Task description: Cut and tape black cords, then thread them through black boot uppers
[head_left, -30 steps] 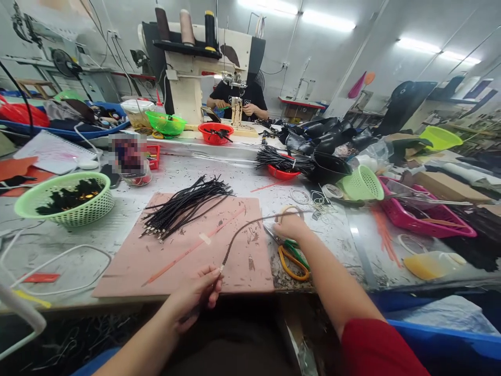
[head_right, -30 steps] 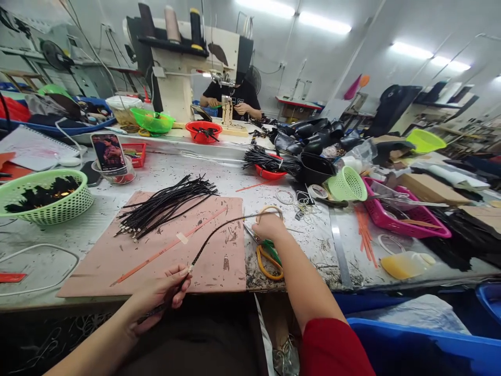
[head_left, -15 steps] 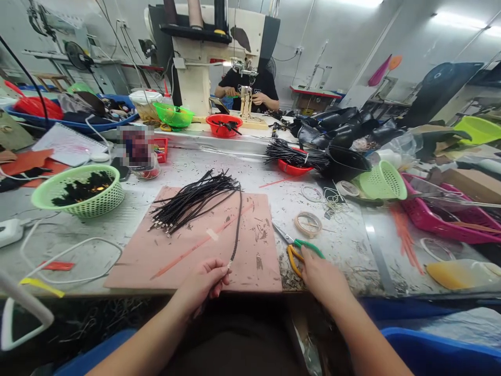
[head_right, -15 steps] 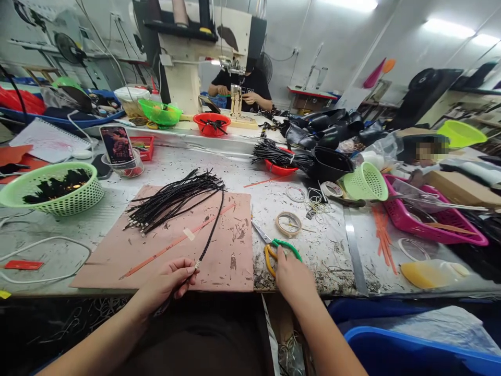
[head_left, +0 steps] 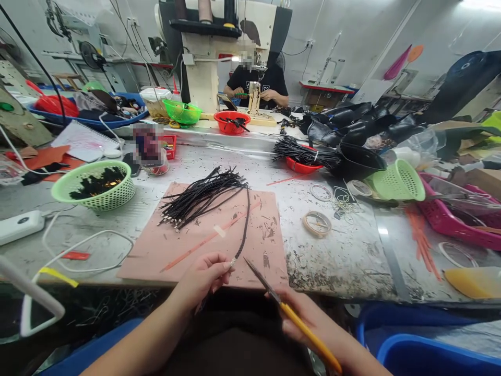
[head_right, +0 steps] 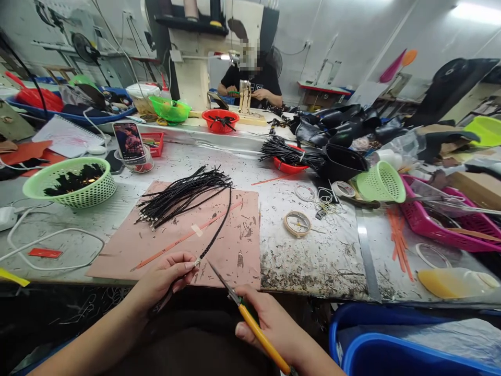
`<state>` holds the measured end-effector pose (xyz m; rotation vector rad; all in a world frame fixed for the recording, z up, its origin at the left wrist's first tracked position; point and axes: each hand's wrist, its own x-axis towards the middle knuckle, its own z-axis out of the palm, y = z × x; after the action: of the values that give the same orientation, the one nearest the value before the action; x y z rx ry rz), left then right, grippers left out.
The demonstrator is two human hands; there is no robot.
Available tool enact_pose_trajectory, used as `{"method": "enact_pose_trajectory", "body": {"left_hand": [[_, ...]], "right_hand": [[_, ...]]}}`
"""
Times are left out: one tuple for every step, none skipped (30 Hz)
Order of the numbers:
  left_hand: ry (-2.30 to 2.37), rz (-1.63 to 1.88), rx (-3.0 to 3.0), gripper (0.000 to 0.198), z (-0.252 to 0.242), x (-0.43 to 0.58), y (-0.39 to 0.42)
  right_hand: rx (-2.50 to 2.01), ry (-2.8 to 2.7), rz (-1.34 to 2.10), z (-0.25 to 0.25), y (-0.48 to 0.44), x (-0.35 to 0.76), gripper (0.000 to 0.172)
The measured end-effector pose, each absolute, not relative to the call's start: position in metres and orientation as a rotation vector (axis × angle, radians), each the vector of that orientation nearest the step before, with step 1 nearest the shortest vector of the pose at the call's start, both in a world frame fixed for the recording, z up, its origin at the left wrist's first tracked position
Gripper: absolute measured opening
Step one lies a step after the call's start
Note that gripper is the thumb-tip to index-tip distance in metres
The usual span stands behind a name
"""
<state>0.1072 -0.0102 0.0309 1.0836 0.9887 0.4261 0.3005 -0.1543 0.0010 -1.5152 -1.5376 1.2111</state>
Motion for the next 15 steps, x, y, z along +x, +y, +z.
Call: {"method": "enact_pose_trajectory", "body": {"left_hand": [[0.978, 0.42, 1.08, 0.021, 0.031, 0.107, -0.01], [0.97, 0.413, 1.074, 0.021, 0.031, 0.107, -0.01], [0.967, 0.406, 1.068, 0.02, 0.031, 0.107, -0.01], [0.969, 0.401, 1.061, 0.02, 0.032, 0.107, -0.01], [0.975, 0.398, 1.055, 0.02, 0.033, 0.106, -0.01], [0.985, 0.398, 1.051, 0.02, 0.034, 0.106, -0.01], [0.994, 0.399, 1.049, 0.02, 0.035, 0.106, -0.01], [0.999, 0.398, 1.05, 0.021, 0.036, 0.105, -0.01], [1.0, 0.394, 1.055, 0.021, 0.037, 0.105, -0.009], [1.001, 0.387, 1.061, 0.022, 0.037, 0.105, -0.009], [1.001, 0.38, 1.066, 0.022, 0.038, 0.104, -0.008], [1.002, 0.376, 1.07, 0.022, 0.037, 0.103, -0.008], [1.001, 0.372, 1.074, 0.023, 0.036, 0.103, -0.008], [1.002, 0.371, 1.077, 0.023, 0.035, 0.102, -0.008], [1.003, 0.37, 1.079, 0.023, 0.033, 0.102, -0.008]], "right_hand": [[-1.456, -1.558, 1.259, 0.004, -0.151, 0.296, 0.054], [-1.411, -1.578, 1.294, 0.006, -0.148, 0.293, 0.055], [-1.385, -1.594, 1.314, 0.008, -0.145, 0.291, 0.056], [-1.375, -1.604, 1.32, 0.009, -0.143, 0.29, 0.055], [-1.372, -1.612, 1.319, 0.01, -0.141, 0.289, 0.055], [-1.371, -1.619, 1.317, 0.009, -0.139, 0.288, 0.055], [-1.368, -1.623, 1.313, 0.009, -0.138, 0.288, 0.055], [-1.362, -1.623, 1.31, 0.008, -0.138, 0.288, 0.056], [-1.353, -1.62, 1.309, 0.008, -0.137, 0.288, 0.058], [-1.344, -1.617, 1.31, 0.007, -0.138, 0.288, 0.059], [-1.338, -1.612, 1.309, 0.006, -0.138, 0.288, 0.06], [-1.337, -1.61, 1.306, 0.005, -0.138, 0.287, 0.061], [-1.341, -1.61, 1.298, 0.004, -0.138, 0.287, 0.061], [-1.348, -1.612, 1.288, 0.003, -0.139, 0.287, 0.061], [-1.356, -1.615, 1.273, 0.002, -0.14, 0.286, 0.06]]}}
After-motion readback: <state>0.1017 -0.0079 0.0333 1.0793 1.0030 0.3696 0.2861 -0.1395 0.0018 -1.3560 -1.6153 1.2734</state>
